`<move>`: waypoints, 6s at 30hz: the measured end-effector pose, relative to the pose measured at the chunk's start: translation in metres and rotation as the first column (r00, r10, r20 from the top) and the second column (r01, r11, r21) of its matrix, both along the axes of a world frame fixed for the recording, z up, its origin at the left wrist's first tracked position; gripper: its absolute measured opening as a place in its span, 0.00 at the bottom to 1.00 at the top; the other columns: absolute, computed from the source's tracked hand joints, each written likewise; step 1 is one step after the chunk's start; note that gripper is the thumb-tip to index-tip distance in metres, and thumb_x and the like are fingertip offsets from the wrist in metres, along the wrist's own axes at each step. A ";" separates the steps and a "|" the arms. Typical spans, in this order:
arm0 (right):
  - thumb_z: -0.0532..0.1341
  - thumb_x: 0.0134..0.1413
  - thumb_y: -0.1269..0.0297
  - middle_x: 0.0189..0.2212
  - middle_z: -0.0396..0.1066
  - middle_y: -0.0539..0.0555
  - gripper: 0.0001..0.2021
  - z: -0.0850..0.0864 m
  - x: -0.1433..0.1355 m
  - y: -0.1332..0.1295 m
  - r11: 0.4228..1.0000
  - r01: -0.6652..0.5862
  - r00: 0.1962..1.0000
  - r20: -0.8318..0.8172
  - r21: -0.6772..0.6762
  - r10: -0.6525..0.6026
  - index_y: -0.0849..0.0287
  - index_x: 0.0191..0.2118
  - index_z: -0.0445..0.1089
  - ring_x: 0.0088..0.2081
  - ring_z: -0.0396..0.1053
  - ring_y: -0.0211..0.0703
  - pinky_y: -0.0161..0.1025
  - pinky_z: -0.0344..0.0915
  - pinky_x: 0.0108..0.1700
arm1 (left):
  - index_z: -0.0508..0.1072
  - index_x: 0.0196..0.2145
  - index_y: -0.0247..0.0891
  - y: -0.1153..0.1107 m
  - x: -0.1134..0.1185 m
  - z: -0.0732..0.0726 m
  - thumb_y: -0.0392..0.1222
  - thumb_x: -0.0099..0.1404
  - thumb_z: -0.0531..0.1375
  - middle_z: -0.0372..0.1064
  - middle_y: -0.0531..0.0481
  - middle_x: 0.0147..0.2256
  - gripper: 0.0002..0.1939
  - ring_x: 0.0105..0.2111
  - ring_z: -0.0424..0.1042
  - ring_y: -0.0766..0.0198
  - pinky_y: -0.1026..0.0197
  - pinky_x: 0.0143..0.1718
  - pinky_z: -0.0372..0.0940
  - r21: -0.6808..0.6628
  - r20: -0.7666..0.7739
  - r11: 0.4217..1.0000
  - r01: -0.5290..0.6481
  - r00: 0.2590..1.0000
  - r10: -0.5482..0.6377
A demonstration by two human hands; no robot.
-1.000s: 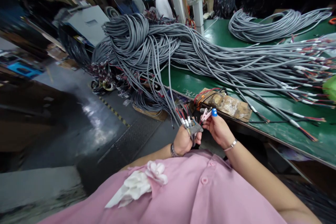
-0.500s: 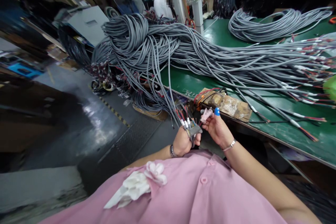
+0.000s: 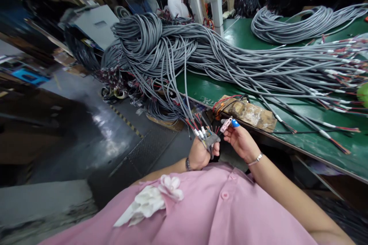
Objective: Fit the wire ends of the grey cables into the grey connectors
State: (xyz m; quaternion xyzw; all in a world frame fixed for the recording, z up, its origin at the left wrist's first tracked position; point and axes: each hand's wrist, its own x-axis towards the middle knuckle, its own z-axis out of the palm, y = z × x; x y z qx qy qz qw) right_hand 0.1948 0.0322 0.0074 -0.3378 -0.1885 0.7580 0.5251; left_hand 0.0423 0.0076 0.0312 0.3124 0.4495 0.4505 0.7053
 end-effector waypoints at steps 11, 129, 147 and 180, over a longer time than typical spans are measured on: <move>0.65 0.48 0.50 0.29 0.74 0.50 0.14 -0.001 -0.004 0.006 0.996 0.069 0.997 0.029 -0.057 -0.067 0.56 0.31 0.73 0.30 0.68 0.37 0.36 0.64 0.34 | 0.70 0.26 0.32 0.004 0.004 -0.004 0.51 0.53 0.64 0.68 0.51 0.18 0.16 0.14 0.65 0.69 0.67 0.15 0.57 -0.004 -0.017 1.000 0.009 1.000 -0.009; 0.58 0.49 0.39 0.22 0.66 0.50 0.23 0.001 -0.010 0.002 0.979 0.083 0.912 0.383 0.187 -0.151 0.57 0.28 0.71 0.23 0.61 0.37 0.36 0.60 0.27 | 0.70 0.23 0.32 0.004 0.003 -0.011 0.55 0.54 0.63 0.68 0.50 0.19 0.20 0.15 0.65 0.69 0.66 0.17 0.60 0.094 -0.087 0.992 0.087 0.993 -0.079; 0.56 0.51 0.38 0.28 0.71 0.53 0.24 -0.014 -0.003 0.000 0.997 0.058 0.998 0.022 -0.056 -0.056 0.56 0.31 0.72 0.28 0.66 0.39 0.36 0.66 0.32 | 0.71 0.24 0.31 -0.002 -0.001 -0.024 0.52 0.57 0.63 0.68 0.51 0.18 0.18 0.14 0.66 0.69 0.67 0.16 0.61 0.097 -0.099 0.988 0.120 0.989 -0.110; 0.59 0.56 0.53 0.34 0.69 0.54 0.16 -0.008 0.028 -0.056 0.917 -0.365 0.839 0.483 0.159 0.251 0.58 0.45 0.71 0.28 0.60 0.37 0.37 0.60 0.33 | 0.73 0.36 0.31 -0.011 -0.040 -0.049 0.58 0.59 0.59 0.73 0.46 0.27 0.23 0.20 0.71 0.68 0.69 0.17 0.51 0.106 -0.172 0.961 0.254 0.957 -0.234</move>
